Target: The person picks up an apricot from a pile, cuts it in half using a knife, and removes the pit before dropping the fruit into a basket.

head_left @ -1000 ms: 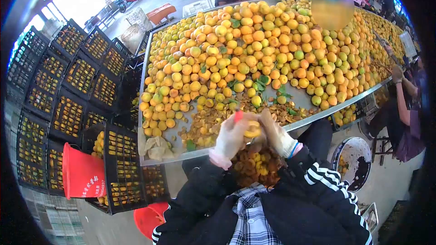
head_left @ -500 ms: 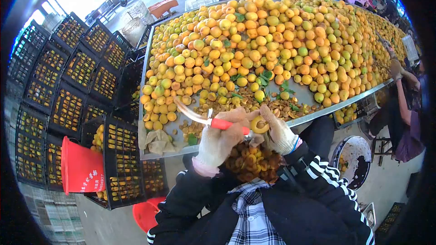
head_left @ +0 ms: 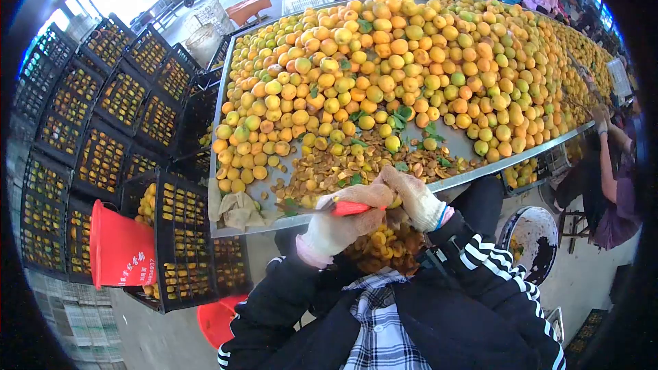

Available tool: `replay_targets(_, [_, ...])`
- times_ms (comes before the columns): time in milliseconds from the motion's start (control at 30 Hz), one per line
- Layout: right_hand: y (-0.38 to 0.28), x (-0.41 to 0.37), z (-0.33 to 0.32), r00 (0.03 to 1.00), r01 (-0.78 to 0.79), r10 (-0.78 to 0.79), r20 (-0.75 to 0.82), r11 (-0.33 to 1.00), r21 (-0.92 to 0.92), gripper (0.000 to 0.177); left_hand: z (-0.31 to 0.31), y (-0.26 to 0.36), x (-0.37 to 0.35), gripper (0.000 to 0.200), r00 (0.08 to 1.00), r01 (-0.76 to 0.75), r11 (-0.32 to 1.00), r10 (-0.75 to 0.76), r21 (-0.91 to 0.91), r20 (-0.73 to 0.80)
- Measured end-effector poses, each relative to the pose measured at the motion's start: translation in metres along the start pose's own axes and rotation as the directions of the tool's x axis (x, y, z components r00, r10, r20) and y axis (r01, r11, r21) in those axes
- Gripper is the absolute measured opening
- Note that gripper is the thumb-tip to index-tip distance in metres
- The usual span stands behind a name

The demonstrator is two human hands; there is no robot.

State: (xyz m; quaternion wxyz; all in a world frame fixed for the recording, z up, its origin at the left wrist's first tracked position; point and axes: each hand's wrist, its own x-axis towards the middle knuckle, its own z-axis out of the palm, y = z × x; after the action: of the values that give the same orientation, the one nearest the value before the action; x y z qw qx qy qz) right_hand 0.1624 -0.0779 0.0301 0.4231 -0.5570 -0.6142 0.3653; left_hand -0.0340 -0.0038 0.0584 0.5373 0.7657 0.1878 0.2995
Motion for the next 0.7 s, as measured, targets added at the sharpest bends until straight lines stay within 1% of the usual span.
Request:
replay_targets(33, [0.000, 0.001, -0.001, 0.996, -0.089, 0.087, 0.036, 0.995, 0.051, 0.030, 0.002, -0.002, 0.000, 0.024, 1.000, 0.004, 0.997, -0.003, -0.080, 0.014])
replay_targets(67, [-0.001, 0.001, -0.002, 0.982, -0.178, 0.171, 0.075, 0.979, 0.096, 0.042, 0.003, -0.003, 0.000, 0.024, 1.000, 0.008, 0.987, -0.003, -0.159, 0.028])
replay_targets(100, [0.006, 0.001, 0.001, 0.983, -0.177, 0.170, 0.075, 0.980, 0.095, 0.042, 0.002, -0.002, 0.001, 0.024, 1.000, 0.007, 0.987, -0.002, -0.159, 0.027])
replay_targets(167, [0.033, -0.001, 0.009, 0.999, 0.013, -0.014, -0.048, 1.000, -0.006, 0.039, 0.001, 0.003, 0.004, 0.024, 0.978, 0.193, 0.973, -0.181, -0.127, 0.102])
replay_targets(200, [0.042, -0.003, 0.008, 0.999, 0.015, -0.016, -0.048, 1.000, -0.009, 0.039, 0.001, 0.002, 0.005, 0.024, 0.979, 0.190, 0.974, -0.178, -0.127, 0.101])
replay_targets(267, [0.055, -0.007, 0.005, 0.986, 0.150, -0.121, 0.115, 0.942, -0.299, 0.053, 0.003, -0.005, 0.006, 0.021, 0.959, 0.263, 0.944, -0.234, -0.200, 0.158])
replay_targets(300, [0.060, -0.008, 0.008, 0.991, 0.123, -0.102, 0.090, 0.953, -0.277, 0.051, 0.005, -0.008, 0.006, 0.021, 0.960, 0.259, 0.945, -0.230, -0.200, 0.160])
replay_targets(333, [0.058, -0.008, 0.009, 0.991, 0.123, -0.102, 0.088, 0.952, -0.281, 0.051, 0.008, -0.011, 0.005, 0.021, 0.977, 0.180, 0.976, -0.162, -0.126, 0.141])
replay_targets(367, [0.054, -0.007, 0.011, 0.991, 0.133, -0.124, 0.051, 0.960, -0.247, 0.038, 0.011, -0.013, 0.003, 0.020, 0.988, 0.098, 0.994, -0.091, -0.050, 0.128])
replay_targets(400, [0.050, -0.005, 0.012, 0.989, 0.147, -0.148, 0.013, 0.965, -0.216, 0.027, 0.013, -0.015, 0.002, 0.020, 0.988, 0.091, 0.995, -0.084, -0.050, 0.128])
replay_targets(433, [0.046, -0.004, 0.015, 0.921, -0.389, 0.367, 0.129, 0.873, 0.293, 0.024, 0.015, -0.016, 0.001, 0.019, 0.994, 0.034, 0.996, -0.024, -0.085, 0.108])
replay_targets(467, [0.050, -0.005, 0.019, 0.924, -0.381, 0.363, 0.119, 0.879, 0.286, 0.024, 0.017, -0.018, 0.002, 0.019, 0.995, -0.028, 0.992, 0.039, -0.120, 0.087])
replay_targets(500, [0.059, -0.006, 0.024, 0.968, -0.252, 0.244, 0.066, 0.924, 0.289, 0.028, 0.017, -0.021, 0.002, 0.021, 0.994, -0.036, 0.990, 0.050, -0.134, 0.101])
replay_targets(533, [0.068, -0.006, 0.025, 0.993, -0.119, 0.120, 0.013, 0.952, 0.282, 0.033, 0.018, -0.026, 0.003, 0.022, 0.992, -0.011, 0.996, 0.022, -0.088, 0.127])
replay_targets(567, [0.074, -0.008, 0.021, 0.993, -0.108, 0.100, 0.065, 0.985, 0.137, 0.031, 0.017, -0.034, 0.004, 0.022, 0.985, 0.017, 0.994, 0.001, -0.104, 0.171])
replay_targets(600, [0.080, -0.006, 0.021, 0.994, -0.102, 0.095, 0.057, 0.987, 0.128, 0.031, 0.017, -0.040, 0.005, 0.023, 0.977, 0.050, 0.992, -0.024, -0.118, 0.213])
replay_targets(633, [0.086, -0.003, 0.025, 0.993, -0.119, 0.122, -0.001, 0.971, 0.207, 0.025, 0.018, -0.039, 0.007, 0.023, 0.977, 0.043, 0.992, -0.017, -0.118, 0.213])
replay_targets(667, [0.060, 0.005, 0.026, 0.987, -0.133, 0.154, -0.052, 0.948, 0.289, 0.040, 0.021, -0.037, 0.007, 0.026, 0.969, -0.146, 0.985, 0.161, -0.089, 0.187])
replay_targets(700, [0.032, -0.003, 0.011, 0.988, -0.111, 0.097, -0.121, 0.987, -0.120, 0.049, 0.024, -0.036, 0.005, 0.028, 0.929, -0.325, 0.944, 0.330, -0.055, 0.166])
